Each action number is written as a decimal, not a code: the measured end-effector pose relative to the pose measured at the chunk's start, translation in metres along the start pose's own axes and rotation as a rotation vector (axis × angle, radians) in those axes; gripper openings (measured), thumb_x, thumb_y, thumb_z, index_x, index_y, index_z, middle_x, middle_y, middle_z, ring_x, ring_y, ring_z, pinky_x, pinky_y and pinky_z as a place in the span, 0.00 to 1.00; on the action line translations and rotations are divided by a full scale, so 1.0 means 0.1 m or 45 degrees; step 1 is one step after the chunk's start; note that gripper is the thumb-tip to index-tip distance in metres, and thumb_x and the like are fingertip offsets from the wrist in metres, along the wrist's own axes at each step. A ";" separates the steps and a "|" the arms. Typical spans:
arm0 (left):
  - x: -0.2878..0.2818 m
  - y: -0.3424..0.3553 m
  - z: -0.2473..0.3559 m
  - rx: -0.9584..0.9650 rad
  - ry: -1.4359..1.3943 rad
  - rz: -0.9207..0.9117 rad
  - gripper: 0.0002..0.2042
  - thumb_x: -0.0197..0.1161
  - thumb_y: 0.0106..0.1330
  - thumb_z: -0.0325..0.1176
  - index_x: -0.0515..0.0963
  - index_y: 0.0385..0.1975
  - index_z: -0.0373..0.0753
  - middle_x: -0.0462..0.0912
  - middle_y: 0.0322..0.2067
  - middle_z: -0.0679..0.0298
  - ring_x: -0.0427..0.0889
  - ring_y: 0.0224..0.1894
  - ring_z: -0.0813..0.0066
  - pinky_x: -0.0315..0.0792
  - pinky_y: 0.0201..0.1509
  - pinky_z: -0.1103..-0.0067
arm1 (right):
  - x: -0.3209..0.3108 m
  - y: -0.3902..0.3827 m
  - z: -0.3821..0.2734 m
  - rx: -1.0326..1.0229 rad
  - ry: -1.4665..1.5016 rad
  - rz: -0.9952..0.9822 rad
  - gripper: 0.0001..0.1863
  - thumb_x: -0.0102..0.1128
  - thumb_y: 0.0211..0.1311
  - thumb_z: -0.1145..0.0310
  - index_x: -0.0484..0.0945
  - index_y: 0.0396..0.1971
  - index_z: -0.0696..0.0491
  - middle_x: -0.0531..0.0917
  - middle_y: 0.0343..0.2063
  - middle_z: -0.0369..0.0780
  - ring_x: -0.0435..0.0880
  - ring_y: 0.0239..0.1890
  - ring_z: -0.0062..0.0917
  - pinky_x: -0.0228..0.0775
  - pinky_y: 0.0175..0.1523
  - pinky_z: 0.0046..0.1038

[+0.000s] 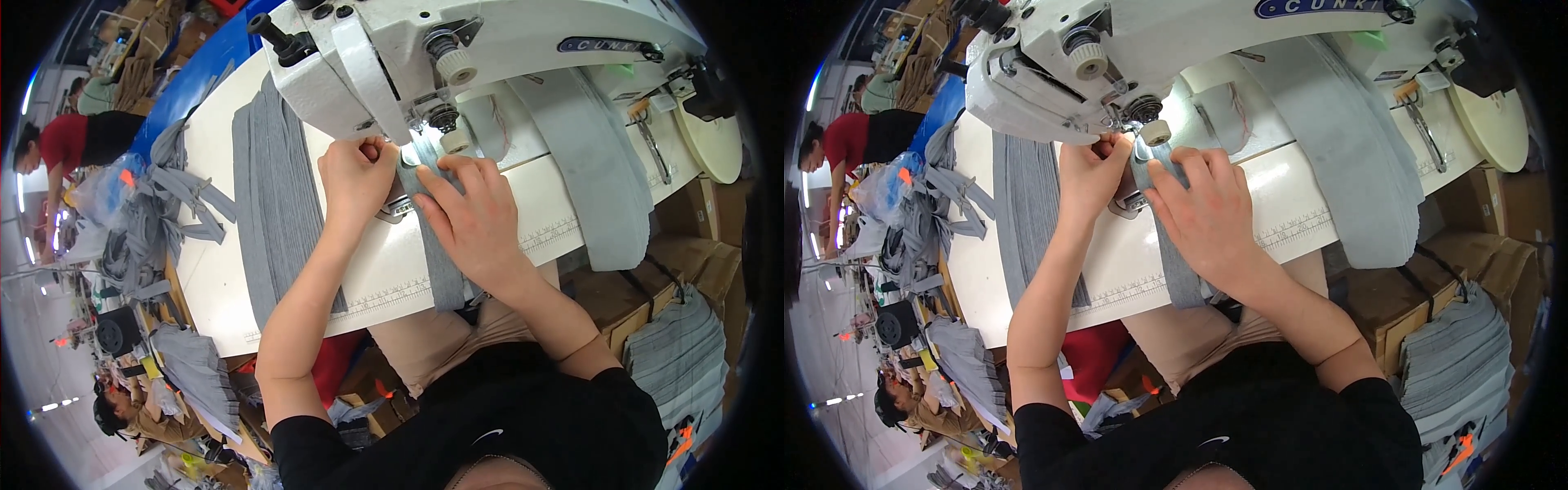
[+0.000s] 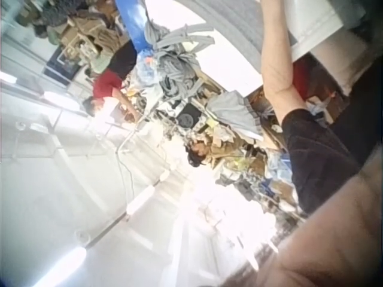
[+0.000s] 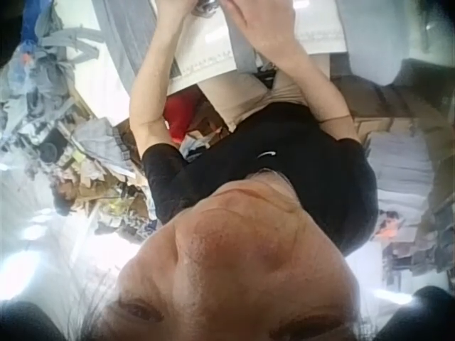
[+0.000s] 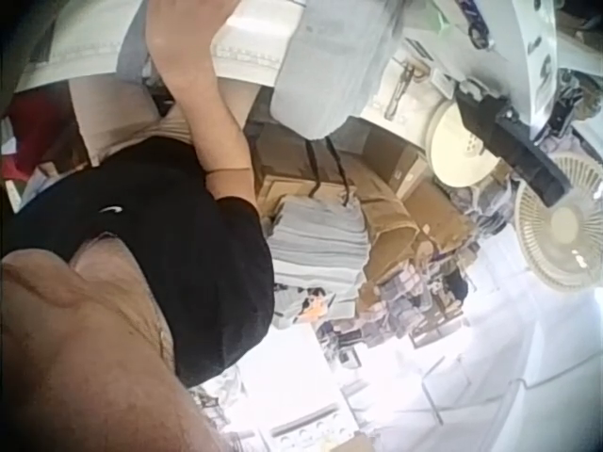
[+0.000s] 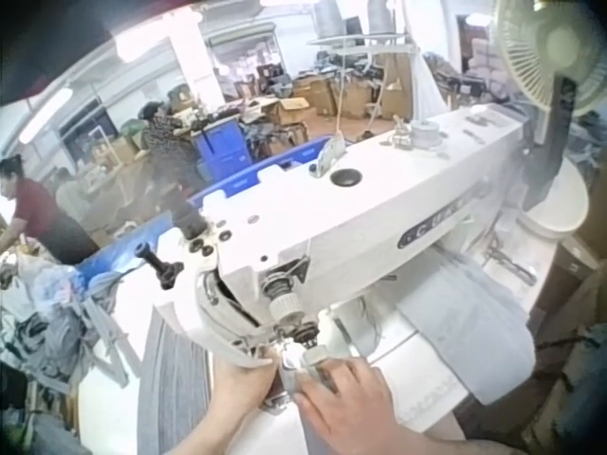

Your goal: Using an industrial sewing machine to join and prepare strips of grey fabric.

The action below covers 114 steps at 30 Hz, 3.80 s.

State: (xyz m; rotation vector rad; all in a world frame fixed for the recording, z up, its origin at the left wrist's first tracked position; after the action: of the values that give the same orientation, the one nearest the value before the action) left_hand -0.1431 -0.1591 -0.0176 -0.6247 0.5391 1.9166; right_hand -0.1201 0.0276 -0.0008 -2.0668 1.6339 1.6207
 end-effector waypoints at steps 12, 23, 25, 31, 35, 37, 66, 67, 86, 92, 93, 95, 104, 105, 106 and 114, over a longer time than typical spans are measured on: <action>-0.01 -0.02 -0.03 -0.021 -0.080 0.014 0.10 0.69 0.59 0.33 0.83 0.24 0.30 0.83 0.19 0.59 0.81 0.21 0.70 0.75 0.33 0.74 | -0.01 0.01 -0.01 -0.001 0.011 0.013 0.19 0.71 0.58 0.63 0.84 0.49 0.49 0.78 0.47 0.37 0.75 0.50 0.32 0.69 0.48 0.33; -0.14 -0.68 0.08 0.112 -0.147 0.156 0.12 0.74 0.62 0.35 0.79 0.29 0.34 0.76 0.24 0.61 0.74 0.27 0.70 0.68 0.33 0.73 | -0.36 -0.19 0.00 0.051 0.287 0.110 0.17 0.71 0.59 0.67 0.84 0.48 0.52 0.80 0.46 0.41 0.78 0.46 0.36 0.72 0.46 0.33; -0.12 -1.00 0.12 0.138 -0.044 0.027 0.13 0.73 0.63 0.37 0.77 0.26 0.36 0.77 0.27 0.61 0.73 0.29 0.65 0.66 0.34 0.70 | -0.55 -0.42 -0.04 0.007 0.350 0.094 0.15 0.72 0.58 0.68 0.84 0.45 0.53 0.81 0.41 0.40 0.79 0.40 0.35 0.72 0.42 0.32; -0.11 -1.38 0.30 0.012 -0.433 -0.225 0.11 0.64 0.73 0.38 0.75 0.35 0.37 0.83 0.29 0.60 0.79 0.30 0.70 0.72 0.38 0.74 | -0.66 -1.29 0.20 0.046 0.529 -0.080 0.13 0.76 0.56 0.67 0.81 0.35 0.55 0.80 0.25 0.37 0.79 0.25 0.29 0.70 0.30 0.27; -0.19 -1.42 0.05 -0.415 -1.255 -0.312 0.12 0.50 0.83 0.42 0.72 0.43 0.39 0.87 0.35 0.57 0.85 0.34 0.73 0.77 0.43 0.79 | -0.54 -1.35 0.27 0.464 0.568 -0.334 0.14 0.77 0.56 0.65 0.79 0.31 0.57 0.78 0.26 0.38 0.78 0.28 0.27 0.70 0.34 0.27; -0.16 -1.50 0.04 -0.545 -1.388 -0.338 0.14 0.49 0.83 0.45 0.72 0.44 0.40 0.87 0.33 0.57 0.85 0.31 0.72 0.76 0.37 0.79 | -0.48 -1.36 0.28 0.492 0.590 -0.403 0.15 0.78 0.54 0.66 0.79 0.29 0.57 0.78 0.26 0.39 0.77 0.29 0.29 0.69 0.34 0.28; 0.75 -2.40 -0.29 -0.427 -1.086 -0.571 0.09 0.70 0.65 0.25 0.84 0.43 0.32 0.87 0.34 0.66 0.83 0.32 0.84 0.79 0.39 0.82 | -0.41 -1.82 0.13 0.389 0.580 -0.524 0.15 0.73 0.57 0.65 0.77 0.21 0.57 0.74 0.24 0.40 0.75 0.30 0.37 0.65 0.36 0.37; 0.77 -2.44 -0.27 -0.478 -1.134 -0.479 0.04 0.69 0.65 0.25 0.87 0.37 0.33 0.87 0.29 0.69 0.81 0.29 0.85 0.76 0.35 0.83 | -0.43 -1.86 0.13 0.371 0.555 -0.534 0.16 0.73 0.57 0.63 0.76 0.21 0.56 0.74 0.24 0.39 0.76 0.30 0.37 0.64 0.38 0.37; 0.80 -2.95 0.20 -0.796 -1.327 -0.685 0.05 0.72 0.66 0.27 0.87 0.39 0.34 0.89 0.36 0.64 0.86 0.36 0.80 0.82 0.40 0.79 | -1.26 -2.24 -0.03 -0.156 0.307 -0.392 0.26 0.80 0.45 0.53 0.81 0.43 0.47 0.80 0.46 0.34 0.79 0.46 0.32 0.66 0.51 0.35; 0.79 -2.97 0.20 -0.791 -1.315 -0.759 0.05 0.71 0.68 0.28 0.86 0.40 0.36 0.88 0.36 0.66 0.85 0.38 0.81 0.82 0.43 0.80 | -1.26 -2.37 -0.11 -0.418 0.206 -0.271 0.26 0.77 0.48 0.58 0.82 0.50 0.46 0.81 0.55 0.33 0.79 0.56 0.29 0.68 0.56 0.36; 0.79 -2.97 0.21 -0.787 -1.311 -0.759 0.05 0.71 0.68 0.28 0.86 0.40 0.36 0.88 0.36 0.66 0.85 0.38 0.81 0.82 0.43 0.80 | -1.26 -2.37 -0.12 -0.433 0.219 -0.229 0.24 0.76 0.49 0.61 0.83 0.49 0.46 0.82 0.54 0.33 0.80 0.56 0.27 0.67 0.55 0.35; 0.77 -2.98 0.22 -0.795 -1.333 -0.762 0.05 0.71 0.69 0.29 0.86 0.40 0.37 0.88 0.36 0.66 0.85 0.37 0.81 0.81 0.42 0.80 | -1.26 -2.36 -0.12 -0.463 0.221 -0.194 0.21 0.74 0.50 0.63 0.84 0.47 0.46 0.83 0.52 0.32 0.81 0.54 0.26 0.67 0.55 0.34; 0.64 -2.83 0.27 -0.606 -1.546 -0.809 0.08 0.69 0.71 0.32 0.84 0.45 0.38 0.87 0.40 0.62 0.86 0.39 0.74 0.82 0.44 0.76 | -1.39 -2.24 -0.16 -0.641 0.237 -0.083 0.11 0.70 0.52 0.69 0.89 0.37 0.49 0.88 0.42 0.30 0.85 0.44 0.22 0.66 0.52 0.31; 0.61 -2.77 0.17 -0.787 -1.461 -0.489 0.17 0.65 0.74 0.39 0.80 0.54 0.33 0.85 0.48 0.54 0.87 0.46 0.62 0.83 0.49 0.71 | -1.40 -2.22 -0.17 -0.646 0.261 -0.078 0.10 0.70 0.51 0.69 0.89 0.36 0.49 0.88 0.40 0.30 0.85 0.43 0.22 0.65 0.51 0.31; 0.50 -2.66 0.21 -0.686 -1.460 -0.376 0.25 0.60 0.77 0.46 0.75 0.60 0.28 0.83 0.53 0.47 0.85 0.54 0.55 0.82 0.54 0.69 | -1.41 -2.24 -0.18 -0.662 0.258 -0.059 0.10 0.70 0.51 0.69 0.89 0.36 0.49 0.88 0.40 0.30 0.85 0.43 0.22 0.65 0.51 0.31; 0.35 -2.51 0.44 -0.348 -0.711 -0.094 0.11 0.65 0.73 0.30 0.85 0.51 0.35 0.85 0.45 0.62 0.84 0.42 0.76 0.80 0.45 0.81 | -1.31 -2.24 -0.20 -0.577 0.326 -0.139 0.09 0.71 0.49 0.70 0.90 0.33 0.50 0.88 0.38 0.30 0.84 0.41 0.21 0.66 0.50 0.31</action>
State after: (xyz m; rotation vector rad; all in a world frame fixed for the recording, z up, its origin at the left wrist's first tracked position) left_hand 0.0653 -0.0096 -0.0293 -0.2476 -0.0996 1.9969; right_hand 0.0710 0.2034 -0.0130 -2.6215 1.2645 1.8933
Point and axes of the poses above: each hand's wrist, its own y-axis towards the middle knuckle, its own x-axis out of the palm, z = x × y, the point moved 5 cm from there along y, towards the middle knuckle
